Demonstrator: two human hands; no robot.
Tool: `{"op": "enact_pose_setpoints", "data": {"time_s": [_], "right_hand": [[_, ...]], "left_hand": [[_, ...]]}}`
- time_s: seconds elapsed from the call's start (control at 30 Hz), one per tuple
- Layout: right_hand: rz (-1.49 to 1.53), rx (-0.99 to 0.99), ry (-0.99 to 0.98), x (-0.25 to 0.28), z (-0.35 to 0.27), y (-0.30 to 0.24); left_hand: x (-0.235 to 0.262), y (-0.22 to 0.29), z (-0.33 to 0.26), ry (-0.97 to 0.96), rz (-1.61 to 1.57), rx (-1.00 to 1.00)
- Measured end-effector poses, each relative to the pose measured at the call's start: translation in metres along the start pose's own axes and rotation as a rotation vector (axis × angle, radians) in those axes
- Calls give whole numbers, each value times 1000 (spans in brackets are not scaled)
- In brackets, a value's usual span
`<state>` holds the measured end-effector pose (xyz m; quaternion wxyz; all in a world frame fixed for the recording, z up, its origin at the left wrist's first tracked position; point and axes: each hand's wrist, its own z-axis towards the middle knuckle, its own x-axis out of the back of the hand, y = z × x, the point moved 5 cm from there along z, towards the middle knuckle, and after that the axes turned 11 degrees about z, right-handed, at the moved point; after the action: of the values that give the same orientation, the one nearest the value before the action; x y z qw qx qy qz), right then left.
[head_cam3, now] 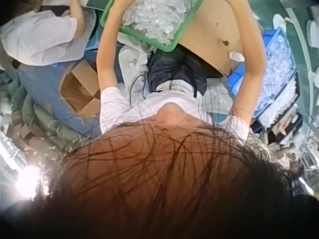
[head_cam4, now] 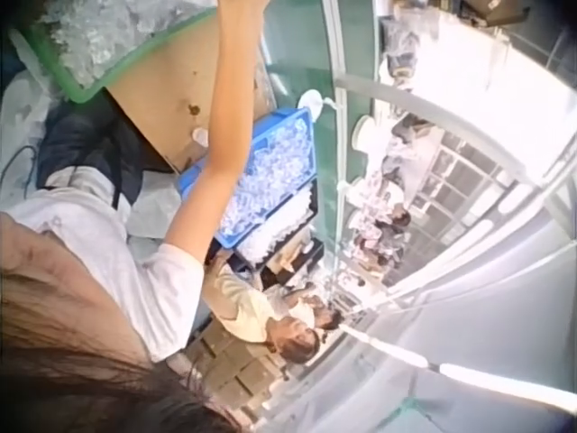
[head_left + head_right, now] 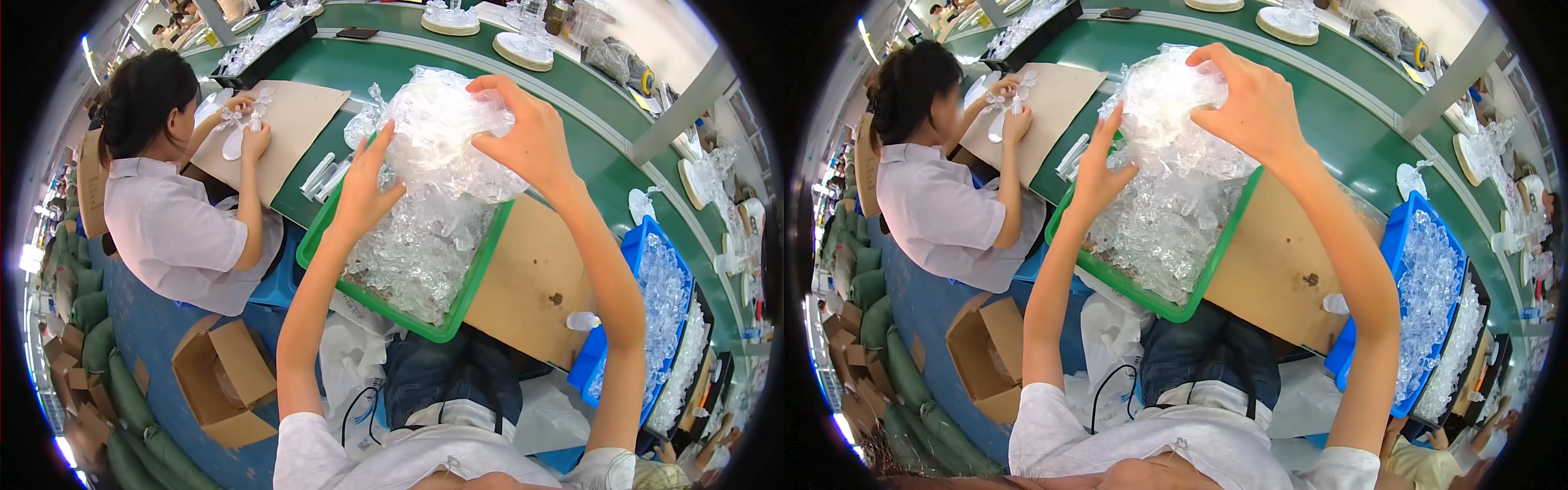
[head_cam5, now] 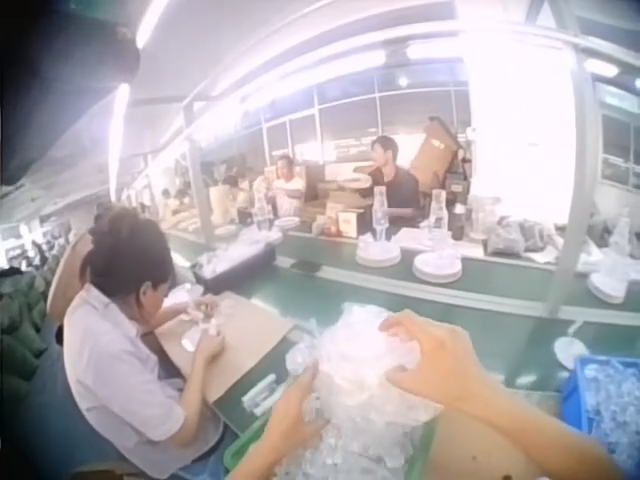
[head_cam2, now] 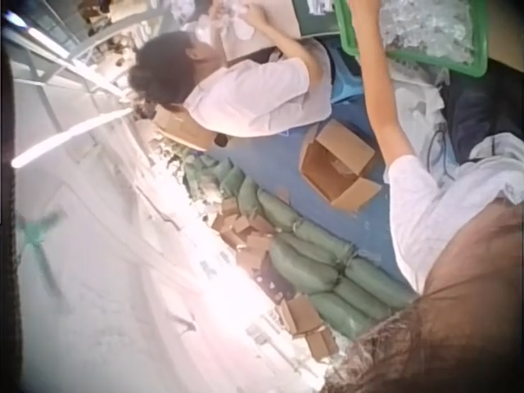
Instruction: Assembling decorative plastic cross fixtures onto light bases using adhesive.
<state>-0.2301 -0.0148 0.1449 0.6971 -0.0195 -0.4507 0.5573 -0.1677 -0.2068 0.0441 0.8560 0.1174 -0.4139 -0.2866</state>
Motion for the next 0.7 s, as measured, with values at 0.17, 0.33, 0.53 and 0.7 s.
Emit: {"op": "enact_pose_setpoints", "data": {"time_s": [0.17, 0.33, 0.53, 0.7], "right_hand": [[-42, 11, 16, 0, -6, -9], [-45, 125, -112, 3, -17, -19], [328, -152, -287, -1, -1, 24], [240, -507, -214, -41, 12, 148]], "left_hand": [[10, -38, 15, 72, -230, 198], [7, -56, 37, -213, -464, 236], [9, -60, 24, -267, -514, 161], [-4, -45, 5, -148, -629, 309]]}}
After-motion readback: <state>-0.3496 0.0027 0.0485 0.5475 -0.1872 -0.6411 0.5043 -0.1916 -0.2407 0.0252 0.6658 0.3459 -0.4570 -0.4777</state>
